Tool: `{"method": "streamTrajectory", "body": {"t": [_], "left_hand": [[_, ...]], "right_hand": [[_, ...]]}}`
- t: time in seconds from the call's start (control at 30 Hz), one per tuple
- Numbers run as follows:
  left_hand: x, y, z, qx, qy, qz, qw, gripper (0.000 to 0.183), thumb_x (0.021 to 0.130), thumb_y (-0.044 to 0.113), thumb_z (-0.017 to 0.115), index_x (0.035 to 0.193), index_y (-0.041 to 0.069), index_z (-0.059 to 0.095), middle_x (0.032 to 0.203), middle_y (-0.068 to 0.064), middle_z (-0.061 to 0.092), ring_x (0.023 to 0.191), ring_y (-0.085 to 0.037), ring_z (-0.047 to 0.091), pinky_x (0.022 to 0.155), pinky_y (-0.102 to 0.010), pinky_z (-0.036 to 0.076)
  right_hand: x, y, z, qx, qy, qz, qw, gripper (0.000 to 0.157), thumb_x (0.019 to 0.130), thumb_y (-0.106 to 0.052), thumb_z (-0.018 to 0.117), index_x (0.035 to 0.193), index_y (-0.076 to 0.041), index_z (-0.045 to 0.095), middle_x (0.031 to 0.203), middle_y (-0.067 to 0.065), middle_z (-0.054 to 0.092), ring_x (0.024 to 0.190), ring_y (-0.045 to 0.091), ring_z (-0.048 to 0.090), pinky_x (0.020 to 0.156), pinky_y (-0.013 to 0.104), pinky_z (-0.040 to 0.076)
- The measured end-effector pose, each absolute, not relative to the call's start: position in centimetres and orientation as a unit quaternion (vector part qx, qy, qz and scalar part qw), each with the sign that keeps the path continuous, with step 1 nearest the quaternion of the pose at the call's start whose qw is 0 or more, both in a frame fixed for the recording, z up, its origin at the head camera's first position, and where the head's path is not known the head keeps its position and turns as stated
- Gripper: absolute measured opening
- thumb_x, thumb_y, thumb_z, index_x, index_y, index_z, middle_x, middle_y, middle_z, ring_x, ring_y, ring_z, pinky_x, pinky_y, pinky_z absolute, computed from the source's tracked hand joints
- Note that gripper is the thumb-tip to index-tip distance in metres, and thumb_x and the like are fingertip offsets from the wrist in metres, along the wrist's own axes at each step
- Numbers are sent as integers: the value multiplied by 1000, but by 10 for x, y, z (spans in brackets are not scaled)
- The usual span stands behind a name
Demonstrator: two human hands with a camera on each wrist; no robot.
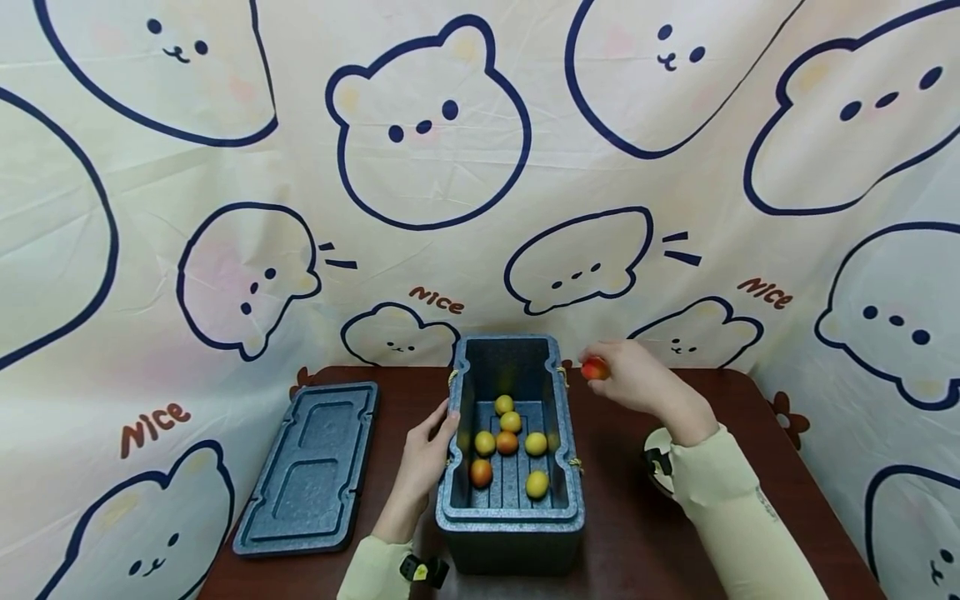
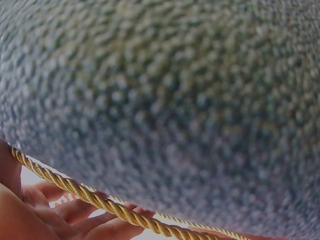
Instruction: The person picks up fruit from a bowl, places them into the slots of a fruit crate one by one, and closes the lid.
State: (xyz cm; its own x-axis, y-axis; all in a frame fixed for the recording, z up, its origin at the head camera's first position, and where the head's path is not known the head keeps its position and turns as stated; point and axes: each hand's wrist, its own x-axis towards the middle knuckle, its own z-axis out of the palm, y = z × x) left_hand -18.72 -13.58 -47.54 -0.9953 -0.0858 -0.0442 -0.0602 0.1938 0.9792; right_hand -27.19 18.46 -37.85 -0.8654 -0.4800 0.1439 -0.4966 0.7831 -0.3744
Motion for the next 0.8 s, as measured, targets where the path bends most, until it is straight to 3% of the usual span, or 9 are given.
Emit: {"method": "streamTrajectory", "body": {"t": [0.63, 0.8], "left_hand": [[-186, -136, -475, 46, -774, -632, 11, 61, 104, 45, 55, 154, 10, 45, 155, -17, 44, 142, -36, 41, 112, -57, 37], [-188, -135, -475, 45, -772, -634, 12, 58, 106, 38, 53, 153, 6, 44, 154, -19, 44, 140, -37, 42, 111, -57, 38]], "right_hand": [[-273, 143, -361, 290, -935, 204, -25, 28, 91, -10, 74, 119, -12, 70, 119, 8, 66, 97, 26, 57, 92, 45, 53], [-276, 131, -357, 297, -935, 191, -33, 29, 92, -12, 74, 120, -13, 69, 119, 7, 65, 96, 24, 57, 90, 41, 54]]}}
